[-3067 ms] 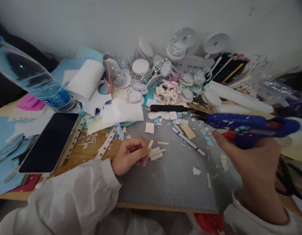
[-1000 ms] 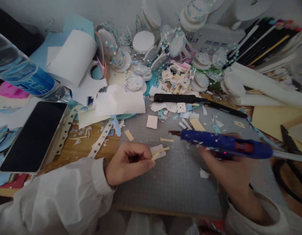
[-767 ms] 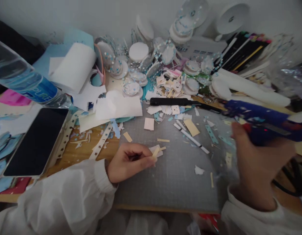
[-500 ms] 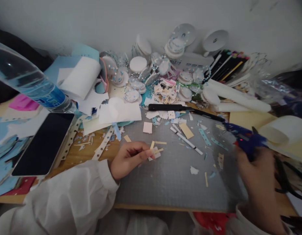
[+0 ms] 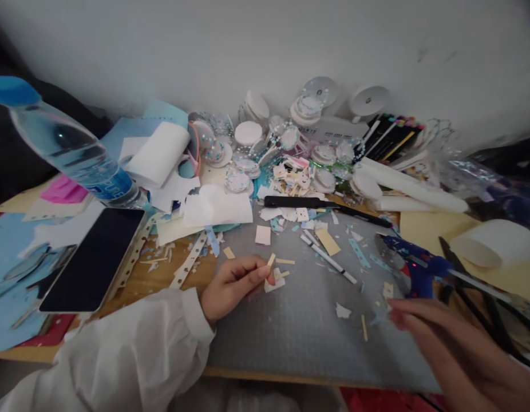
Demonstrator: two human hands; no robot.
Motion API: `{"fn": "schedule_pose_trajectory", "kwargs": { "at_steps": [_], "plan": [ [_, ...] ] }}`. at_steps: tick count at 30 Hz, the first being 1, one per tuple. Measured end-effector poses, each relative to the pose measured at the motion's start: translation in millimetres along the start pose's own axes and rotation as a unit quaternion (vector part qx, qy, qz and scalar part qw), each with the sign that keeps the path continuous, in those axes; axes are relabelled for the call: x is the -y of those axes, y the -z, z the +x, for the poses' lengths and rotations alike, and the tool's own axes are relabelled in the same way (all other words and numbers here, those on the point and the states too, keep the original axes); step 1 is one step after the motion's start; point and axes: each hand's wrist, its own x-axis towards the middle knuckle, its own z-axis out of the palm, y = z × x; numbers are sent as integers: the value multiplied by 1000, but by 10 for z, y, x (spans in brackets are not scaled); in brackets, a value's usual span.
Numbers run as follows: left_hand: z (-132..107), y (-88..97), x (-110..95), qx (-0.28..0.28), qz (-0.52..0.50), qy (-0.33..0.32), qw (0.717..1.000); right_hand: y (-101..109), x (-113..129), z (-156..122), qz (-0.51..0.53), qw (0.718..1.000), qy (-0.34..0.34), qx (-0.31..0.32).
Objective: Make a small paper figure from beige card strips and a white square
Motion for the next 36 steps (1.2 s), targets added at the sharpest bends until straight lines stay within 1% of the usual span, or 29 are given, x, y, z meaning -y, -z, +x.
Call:
{"fn": "schedule_pose_trajectory", "kwargs": {
  "at_steps": [1, 3, 5, 8, 10, 12, 14, 16, 17, 18, 19, 21, 22, 23, 25, 26, 27, 29, 32, 34, 36],
  "plan": [
    [0, 3, 4, 11, -2, 3, 1000, -113, 149, 13, 68, 995, 12, 76],
    [-2, 12, 18, 34, -9, 11, 999, -382, 408, 77, 192, 970, 27, 146],
    [-3, 21, 31, 56, -21, 17, 998, -646, 582, 148, 293, 934, 11, 205],
    [-2, 31, 44, 81, -35, 22, 996, -926, 688, 183, 420, 867, -40, 265],
    [-2, 36, 52, 91, -41, 25, 995, -1025, 701, 149, 465, 830, -86, 294],
    [-2, 40, 64, 99, -47, 27, 994, -1074, 709, 102, 494, 801, -131, 312],
    [-4, 41, 75, 100, -48, 30, 993, -1090, 724, 79, 524, 774, -163, 314],
    [-4, 38, 70, 88, -33, 28, 995, -1083, 733, 107, 550, 755, -177, 309],
    [-2, 37, 59, 75, -17, 24, 997, -1073, 725, 145, 556, 752, -176, 306],
    [2, 37, 42, 57, 7, 15, 998, -1060, 705, 196, 556, 757, -171, 299],
    [7, 39, 22, 32, 41, 0, 999, -1047, 670, 258, 546, 768, -161, 292],
    [23, 52, -15, -17, 147, -42, 988, -1026, 555, 392, 502, 812, -128, 270],
    [32, 63, -26, -38, 216, -66, 973, -1023, 483, 452, 475, 834, -110, 257],
    [41, 74, -28, -55, 286, -89, 952, -1024, 410, 500, 451, 854, -96, 241],
    [54, 93, -5, -62, 407, -116, 904, -1038, 287, 548, 415, 881, -86, 208],
    [57, 97, 18, -57, 449, -120, 883, -1045, 249, 550, 400, 891, -88, 195],
    [59, 96, 43, -48, 478, -120, 869, -1049, 232, 539, 384, 899, -90, 190],
    [59, 79, 90, -23, 515, -117, 849, -1041, 250, 504, 357, 910, -85, 193],
    [55, 41, 121, -3, 551, -110, 827, -1008, 329, 465, 350, 911, -78, 205],
    [52, 24, 113, -2, 559, -99, 823, -995, 355, 459, 354, 910, -83, 199],
    [48, 18, 95, 3, 555, -89, 827, -999, 347, 462, 357, 909, -94, 193]
  ]
}}
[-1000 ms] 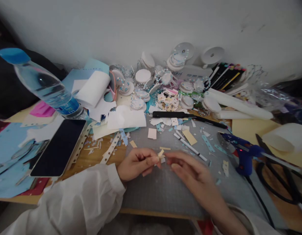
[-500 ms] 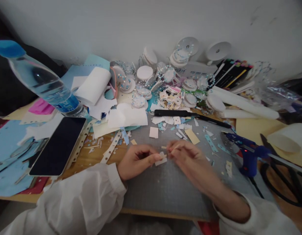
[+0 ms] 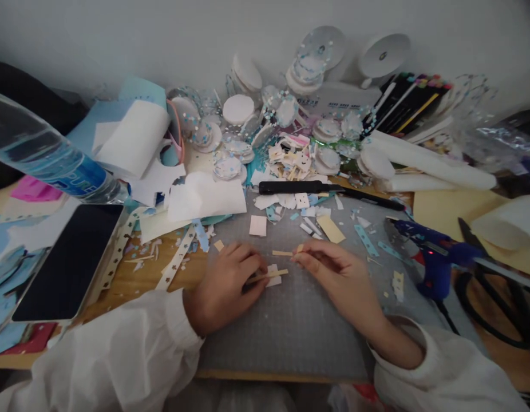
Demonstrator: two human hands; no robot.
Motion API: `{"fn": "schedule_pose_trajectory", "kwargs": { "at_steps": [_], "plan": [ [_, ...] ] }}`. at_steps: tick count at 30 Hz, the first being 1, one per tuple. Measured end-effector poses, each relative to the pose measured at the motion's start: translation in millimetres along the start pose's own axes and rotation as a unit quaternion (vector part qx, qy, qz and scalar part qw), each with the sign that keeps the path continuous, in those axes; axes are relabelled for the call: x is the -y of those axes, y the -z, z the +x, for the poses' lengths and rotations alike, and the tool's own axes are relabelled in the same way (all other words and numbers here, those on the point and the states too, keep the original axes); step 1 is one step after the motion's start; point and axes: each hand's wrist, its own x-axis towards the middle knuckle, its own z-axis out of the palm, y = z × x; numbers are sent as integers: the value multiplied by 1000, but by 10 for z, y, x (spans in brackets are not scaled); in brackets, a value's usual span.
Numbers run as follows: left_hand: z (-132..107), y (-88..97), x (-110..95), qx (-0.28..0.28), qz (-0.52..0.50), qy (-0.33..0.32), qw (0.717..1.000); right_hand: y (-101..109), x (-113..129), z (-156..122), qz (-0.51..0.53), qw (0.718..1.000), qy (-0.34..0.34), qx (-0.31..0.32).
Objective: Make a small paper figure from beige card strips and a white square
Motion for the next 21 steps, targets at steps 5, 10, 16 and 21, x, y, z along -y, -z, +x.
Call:
{"fn": "schedule_pose_trajectory", "kwargs": {
  "at_steps": [5, 10, 16, 21],
  "plan": [
    [-9, 17, -21, 5, -29, -5, 1000, 23, -42, 9, 17, 1000, -5, 2],
    [-1, 29, -55, -39, -202, 79, 975, 23, -8, -8, 29, 999, 19, 28],
    [54, 105, -81, -47, -539, 186, 820, -23, 17, -66, 89, 991, 3, 99],
    [38, 58, -63, -51, -637, 159, 753, -55, 36, -124, 179, 970, -53, 155]
  ]
}}
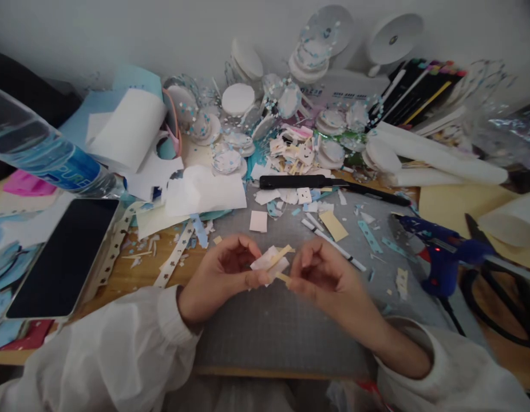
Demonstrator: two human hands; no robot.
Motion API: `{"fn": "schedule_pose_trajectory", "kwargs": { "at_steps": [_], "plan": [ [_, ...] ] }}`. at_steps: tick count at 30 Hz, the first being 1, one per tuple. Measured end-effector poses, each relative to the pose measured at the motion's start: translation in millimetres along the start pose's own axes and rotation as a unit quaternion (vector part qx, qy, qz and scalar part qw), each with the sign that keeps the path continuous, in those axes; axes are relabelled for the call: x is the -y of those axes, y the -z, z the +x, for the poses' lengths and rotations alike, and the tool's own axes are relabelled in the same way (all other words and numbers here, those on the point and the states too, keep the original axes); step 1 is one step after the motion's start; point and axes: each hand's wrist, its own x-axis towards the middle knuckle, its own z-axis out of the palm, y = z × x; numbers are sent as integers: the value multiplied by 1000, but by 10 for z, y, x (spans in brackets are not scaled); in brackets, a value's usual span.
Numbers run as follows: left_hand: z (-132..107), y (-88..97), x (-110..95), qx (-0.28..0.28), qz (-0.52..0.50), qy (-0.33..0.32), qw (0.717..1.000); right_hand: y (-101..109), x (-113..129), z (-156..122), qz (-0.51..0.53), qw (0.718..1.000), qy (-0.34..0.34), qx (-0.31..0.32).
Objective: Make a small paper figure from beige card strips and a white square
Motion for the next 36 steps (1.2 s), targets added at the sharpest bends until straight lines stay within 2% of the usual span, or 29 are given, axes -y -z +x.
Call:
{"fn": "schedule_pose_trajectory", "kwargs": {
  "at_steps": [4, 10, 20, 28, 36],
  "plan": [
    [-19, -11, 30, 19, -29, -16, 999, -24, 12, -26, 38, 999, -18, 32],
    [-41, -42, -9, 35, -11, -54, 998, -44, -10, -76, 43, 997, -38, 46],
    [-61, -63, -14, 33, 15, -99, 994, -62, -51, -114, -22, 999, -13, 29],
    [-59, -69, -2, 43, 28, -108, 993, -86, -71, -112, -65, 998, 19, 8],
    [-72, -52, 25, 56, 56, -122, 989, -92, -113, -88, -103, 994, 17, 29]
  ]
}}
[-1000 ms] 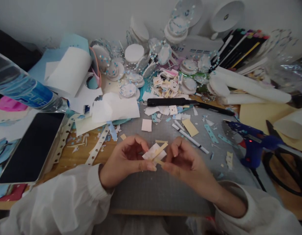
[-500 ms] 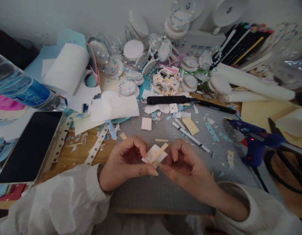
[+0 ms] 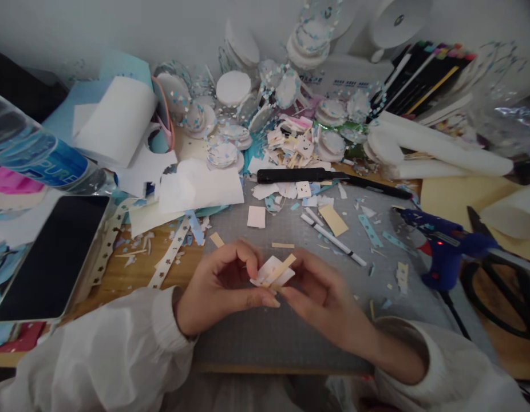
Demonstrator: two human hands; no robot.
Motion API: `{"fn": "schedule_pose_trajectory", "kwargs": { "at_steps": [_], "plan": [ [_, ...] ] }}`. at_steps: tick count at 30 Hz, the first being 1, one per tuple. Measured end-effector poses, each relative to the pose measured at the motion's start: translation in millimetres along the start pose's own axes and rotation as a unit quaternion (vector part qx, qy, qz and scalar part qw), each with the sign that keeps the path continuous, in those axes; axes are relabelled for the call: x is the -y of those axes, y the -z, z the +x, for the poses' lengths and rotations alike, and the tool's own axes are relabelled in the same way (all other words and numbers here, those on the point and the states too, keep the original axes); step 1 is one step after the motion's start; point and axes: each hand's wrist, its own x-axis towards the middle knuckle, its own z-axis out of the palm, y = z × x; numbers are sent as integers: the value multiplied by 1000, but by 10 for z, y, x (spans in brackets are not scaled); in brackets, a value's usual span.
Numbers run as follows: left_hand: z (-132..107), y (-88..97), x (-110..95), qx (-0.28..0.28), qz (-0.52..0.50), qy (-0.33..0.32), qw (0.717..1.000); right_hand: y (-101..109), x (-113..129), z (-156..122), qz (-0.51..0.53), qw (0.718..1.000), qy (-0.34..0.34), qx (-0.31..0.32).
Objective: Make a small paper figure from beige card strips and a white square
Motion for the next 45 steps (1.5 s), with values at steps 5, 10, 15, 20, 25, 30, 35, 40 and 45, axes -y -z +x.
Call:
{"fn": "schedule_pose_trajectory", "kwargs": {
  "at_steps": [5, 10, 15, 20, 25, 30, 35, 40, 45],
  "plan": [
    [-15, 1, 19, 15, 17, 0, 1000, -32, -20, 0, -17, 1000, 3, 5],
    [-10, -8, -2, 25, -2, 30, 999, -35, -14, 3, -29, 1000, 6, -8],
    [-2, -9, -26, 2, 22, 68, 997, -42, -29, 22, -54, 998, -5, -26],
    [34, 35, -36, -65, 12, 73, 995, 127, 39, 86, -84, 996, 30, -21],
    [69, 101, -46, -144, -29, 88, 985, 359, -19, 197, -339, 922, 146, -112],
    [69, 120, -46, -137, -41, 82, 986, 395, -175, 256, -471, 869, 142, -60],
    [46, 114, -34, -115, -34, 67, 990, 370, -214, 254, -454, 880, 130, -58],
    [38, 94, -39, -101, -31, 62, 992, 358, -229, 255, -447, 884, 123, -64],
    [42, 82, -41, -102, -27, 64, 992, 362, -248, 266, -446, 883, 121, -85]
  ]
}}
